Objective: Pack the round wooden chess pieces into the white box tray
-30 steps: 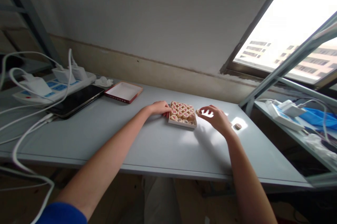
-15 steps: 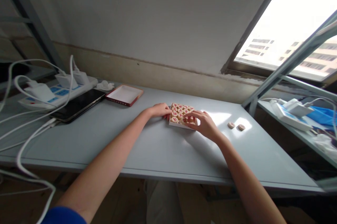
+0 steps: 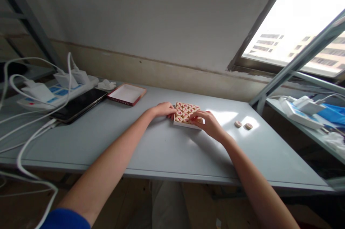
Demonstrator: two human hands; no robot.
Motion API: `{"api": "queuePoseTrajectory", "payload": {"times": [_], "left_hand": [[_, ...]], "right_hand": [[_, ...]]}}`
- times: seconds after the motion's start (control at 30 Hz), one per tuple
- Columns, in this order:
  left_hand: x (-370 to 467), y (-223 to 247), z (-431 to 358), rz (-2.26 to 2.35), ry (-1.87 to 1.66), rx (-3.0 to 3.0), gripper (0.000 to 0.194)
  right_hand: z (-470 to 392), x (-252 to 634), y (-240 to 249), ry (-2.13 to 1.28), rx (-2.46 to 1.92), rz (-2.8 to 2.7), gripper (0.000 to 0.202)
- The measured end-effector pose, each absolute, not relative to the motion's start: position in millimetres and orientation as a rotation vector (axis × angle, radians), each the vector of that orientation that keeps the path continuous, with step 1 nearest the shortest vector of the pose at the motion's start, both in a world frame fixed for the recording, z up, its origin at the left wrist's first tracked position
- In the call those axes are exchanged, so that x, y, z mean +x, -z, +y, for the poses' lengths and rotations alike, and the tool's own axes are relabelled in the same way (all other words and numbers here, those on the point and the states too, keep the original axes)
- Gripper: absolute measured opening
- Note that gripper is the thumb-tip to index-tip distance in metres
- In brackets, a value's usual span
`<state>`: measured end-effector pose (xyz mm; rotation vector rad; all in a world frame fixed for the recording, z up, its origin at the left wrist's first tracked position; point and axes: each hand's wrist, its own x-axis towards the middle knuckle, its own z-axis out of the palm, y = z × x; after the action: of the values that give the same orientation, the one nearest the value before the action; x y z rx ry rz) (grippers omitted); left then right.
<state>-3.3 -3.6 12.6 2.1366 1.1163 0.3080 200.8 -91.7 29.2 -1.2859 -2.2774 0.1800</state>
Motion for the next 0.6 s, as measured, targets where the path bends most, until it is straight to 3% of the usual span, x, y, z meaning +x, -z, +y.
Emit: {"api": "queuePoseTrajectory", "payload": {"times": [0.6], "left_hand": [[-2.4, -11.7, -3.1, 1.130, -0.311, 2.135, 0.027]], "right_hand": [[-92.9, 200.1, -29.7, -0.386, -1.214, -2.244, 0.014]]}}
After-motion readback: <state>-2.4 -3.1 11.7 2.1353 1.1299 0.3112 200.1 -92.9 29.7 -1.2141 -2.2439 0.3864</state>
